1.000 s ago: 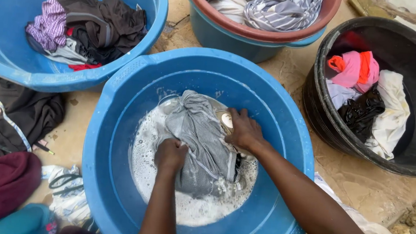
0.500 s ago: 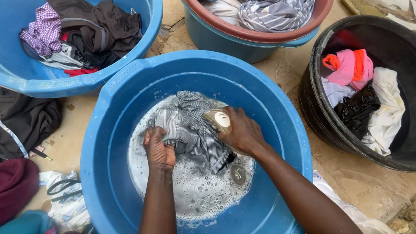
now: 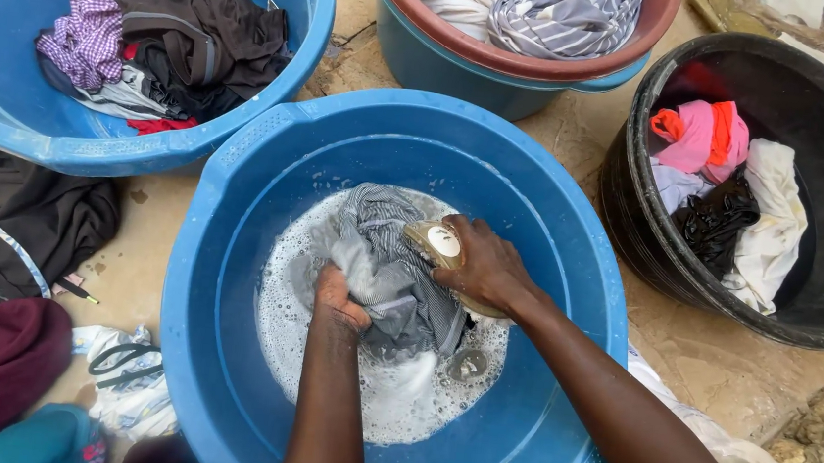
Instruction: Hand-washing clothes in a basin using a scrub brush and soapy water
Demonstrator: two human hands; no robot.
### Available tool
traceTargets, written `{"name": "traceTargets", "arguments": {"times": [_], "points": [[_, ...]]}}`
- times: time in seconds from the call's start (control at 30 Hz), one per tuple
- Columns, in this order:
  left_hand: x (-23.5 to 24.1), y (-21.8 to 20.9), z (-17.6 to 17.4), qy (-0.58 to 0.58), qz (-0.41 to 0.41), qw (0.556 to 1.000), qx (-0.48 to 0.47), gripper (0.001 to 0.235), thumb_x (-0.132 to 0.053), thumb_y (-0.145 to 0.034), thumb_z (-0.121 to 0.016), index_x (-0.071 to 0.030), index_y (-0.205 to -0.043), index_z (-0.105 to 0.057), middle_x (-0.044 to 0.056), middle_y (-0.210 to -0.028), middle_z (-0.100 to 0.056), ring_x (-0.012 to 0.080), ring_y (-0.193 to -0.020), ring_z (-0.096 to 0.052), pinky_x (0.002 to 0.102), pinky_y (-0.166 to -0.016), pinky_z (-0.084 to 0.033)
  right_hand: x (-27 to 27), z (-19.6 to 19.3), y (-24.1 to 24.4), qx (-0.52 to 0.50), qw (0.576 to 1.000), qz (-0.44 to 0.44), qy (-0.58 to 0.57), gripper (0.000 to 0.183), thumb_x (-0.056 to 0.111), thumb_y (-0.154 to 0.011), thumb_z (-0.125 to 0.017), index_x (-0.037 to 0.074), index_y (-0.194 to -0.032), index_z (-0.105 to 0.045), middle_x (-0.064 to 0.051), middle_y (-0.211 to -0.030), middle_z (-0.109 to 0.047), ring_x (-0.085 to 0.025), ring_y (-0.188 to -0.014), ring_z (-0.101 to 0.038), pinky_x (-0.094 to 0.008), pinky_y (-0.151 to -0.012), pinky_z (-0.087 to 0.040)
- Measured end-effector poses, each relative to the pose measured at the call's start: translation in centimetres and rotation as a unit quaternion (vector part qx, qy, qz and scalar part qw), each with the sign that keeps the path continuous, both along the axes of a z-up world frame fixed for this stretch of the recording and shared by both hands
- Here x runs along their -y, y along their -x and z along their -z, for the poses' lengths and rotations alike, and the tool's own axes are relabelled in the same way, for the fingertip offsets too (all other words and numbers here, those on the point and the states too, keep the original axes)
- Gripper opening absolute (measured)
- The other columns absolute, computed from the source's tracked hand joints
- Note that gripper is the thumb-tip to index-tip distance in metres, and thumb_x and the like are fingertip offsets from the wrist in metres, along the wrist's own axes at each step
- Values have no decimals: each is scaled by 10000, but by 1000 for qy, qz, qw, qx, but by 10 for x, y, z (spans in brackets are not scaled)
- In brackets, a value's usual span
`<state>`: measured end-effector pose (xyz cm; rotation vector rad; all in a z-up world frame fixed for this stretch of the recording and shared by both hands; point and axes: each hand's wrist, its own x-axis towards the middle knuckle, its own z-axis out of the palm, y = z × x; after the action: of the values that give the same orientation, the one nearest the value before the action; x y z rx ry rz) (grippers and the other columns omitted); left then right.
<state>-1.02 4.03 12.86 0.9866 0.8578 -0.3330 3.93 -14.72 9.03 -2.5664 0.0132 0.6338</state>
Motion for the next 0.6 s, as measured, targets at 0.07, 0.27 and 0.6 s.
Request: {"name": "traceTargets", "arguments": {"times": [0.07, 0.27, 0.6], "points": [[0, 1, 11, 11, -5, 1000, -5, 671, -391, -975, -497, -53, -1518, -296, 218, -1528, -389, 346, -1436, -323, 430, -1224, -263, -2, -8, 3, 7, 1000, -3, -17, 771, 395, -798, -729, 207, -1480, -424, -249, -1306, -584, -609, -1170, -592, -668, -951, -511], [4, -3, 45, 32, -18, 999, -18, 592, -421, -972, -525, -64, -1416, -364, 188, -1397, -452, 323, -1295, -388, 430, -1128, -322, -16, -45, 20, 57, 993, 57, -92, 788, 461, -810, -730, 195, -1482, -416, -270, -1265, -577, -618, -1140, -587, -673, -916, -498], [3, -14, 99, 68, -27, 997, -38, 496, -465, -967, -566, -81, -1263, -468, 143, -1199, -546, 290, -1084, -487, 431, -985, -412, -59, -63, 64, -4, 969, 1, -249, 823, 402, -926, -570, 47, -1572, -204, -391, -1412, -390, -763, -1191, -410, -806, -952, -399]]}}
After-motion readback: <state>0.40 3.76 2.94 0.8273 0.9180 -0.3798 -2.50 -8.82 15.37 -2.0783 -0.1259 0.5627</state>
